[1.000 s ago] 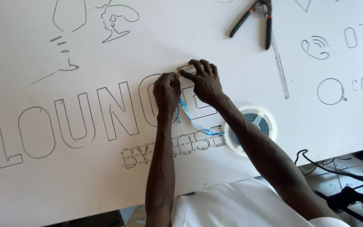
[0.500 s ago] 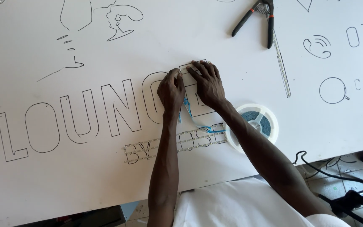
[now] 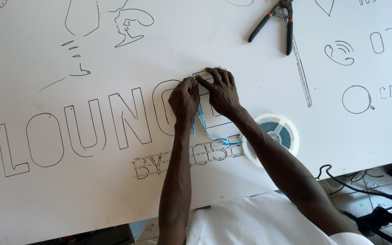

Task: Measuring flexible LED strips against a sign template on a board and cutting them to size using snips.

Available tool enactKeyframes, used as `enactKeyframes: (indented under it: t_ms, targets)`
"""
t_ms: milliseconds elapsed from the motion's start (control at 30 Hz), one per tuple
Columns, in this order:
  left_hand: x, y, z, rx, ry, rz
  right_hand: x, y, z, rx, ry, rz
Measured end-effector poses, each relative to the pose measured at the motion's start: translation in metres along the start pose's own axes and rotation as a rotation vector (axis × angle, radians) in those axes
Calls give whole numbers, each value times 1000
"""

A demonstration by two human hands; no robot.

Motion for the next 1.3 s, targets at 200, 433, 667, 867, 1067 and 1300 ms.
enactKeyframes:
  t_ms: [200,433,667,867,1067,1300]
  targets:
    - [-3,3,14,19,-5,19,0,1,-19,82,-115,4]
    - [-1,2,33,-15,0,83,14,23,-44,202,-157,-289]
    - [3,-2,28,-89,9,105,19,31,-46,208,-134,-408]
    - [-6,-9,26,-168,96,461,19,19,-45,137,8,-376]
    - [-9,-18,14,-176,66,678,15,18,-51,42,113,-318]
    - [0,-16,20,-181,21,617,21,24,-49,-44,124,-409]
Point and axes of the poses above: each hand's wrist, its own z-axis away from the middle knuckle, its own x-axis out of the palm, y = z × x, the point moved 10 cm from there along -z, towards the middle knuckle, and after that the axes turned 10 degrees about -y, right-handed, at the moved point
